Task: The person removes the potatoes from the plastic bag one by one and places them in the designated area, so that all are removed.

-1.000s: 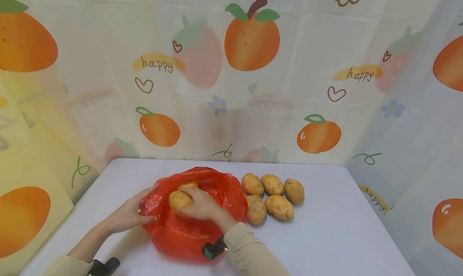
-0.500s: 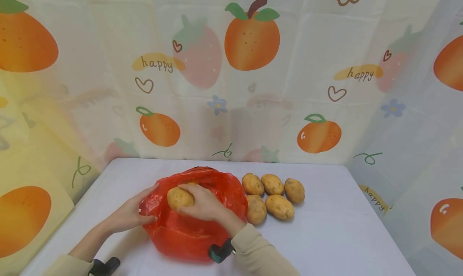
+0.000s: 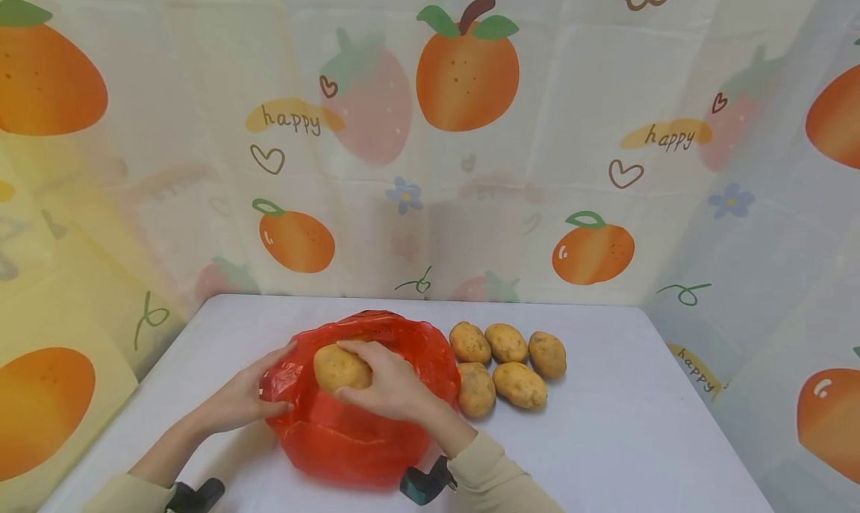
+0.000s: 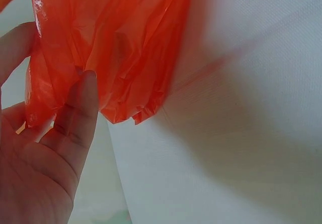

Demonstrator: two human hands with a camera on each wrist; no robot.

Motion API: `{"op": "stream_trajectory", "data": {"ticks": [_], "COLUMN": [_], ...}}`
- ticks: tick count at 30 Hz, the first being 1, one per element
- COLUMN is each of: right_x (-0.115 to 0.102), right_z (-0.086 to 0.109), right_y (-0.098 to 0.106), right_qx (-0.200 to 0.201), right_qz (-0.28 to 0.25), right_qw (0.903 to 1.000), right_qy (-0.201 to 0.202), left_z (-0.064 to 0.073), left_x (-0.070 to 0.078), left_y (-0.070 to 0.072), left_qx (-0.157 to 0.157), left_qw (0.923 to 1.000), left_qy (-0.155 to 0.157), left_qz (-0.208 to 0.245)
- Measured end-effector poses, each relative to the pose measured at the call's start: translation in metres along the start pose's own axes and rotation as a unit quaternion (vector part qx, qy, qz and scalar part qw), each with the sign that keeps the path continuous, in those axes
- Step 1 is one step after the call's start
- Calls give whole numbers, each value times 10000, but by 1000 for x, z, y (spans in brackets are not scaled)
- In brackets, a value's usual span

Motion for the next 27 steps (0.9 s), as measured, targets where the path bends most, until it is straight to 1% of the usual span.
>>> {"op": "stream_trajectory", "data": {"ticks": [5, 6, 12, 17, 23, 27], "right_x": [2, 3, 6, 8, 16, 23], "right_z": [8, 10, 20, 30, 40, 48], "right_y": [8, 10, 18, 25, 34, 38], "right_qx": [181, 213, 374, 471, 517, 513], "right_qz": [13, 13, -124, -151, -247, -301], "right_qw": [9998, 9997, 9991, 9988, 9982, 9981], "right_qy": [81, 93, 126, -8, -158, -188], "left_z": [0, 0, 0, 0, 0, 1], "left_x": [-1, -1, 1, 2, 1, 0], "left_y": [0, -1, -1, -1, -1, -1], "left_qx": [-5, 5, -7, -8, 30, 35], "left_qw": [10000, 10000, 10000, 10000, 9996, 9997], "left_qy": [-21, 23, 33, -10, -227, -172], "left_qz": [-2, 30, 67, 16, -152, -139]}}
Point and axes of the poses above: each hand's wrist, its own z-axis away from the middle knuckle, its own y-axis out of the back of the hand, x = y × z, the point moved 4 cm from there along -z, towards the middle knuckle, and after that the axes turned 10 degrees about -y, right-handed, at the moved point
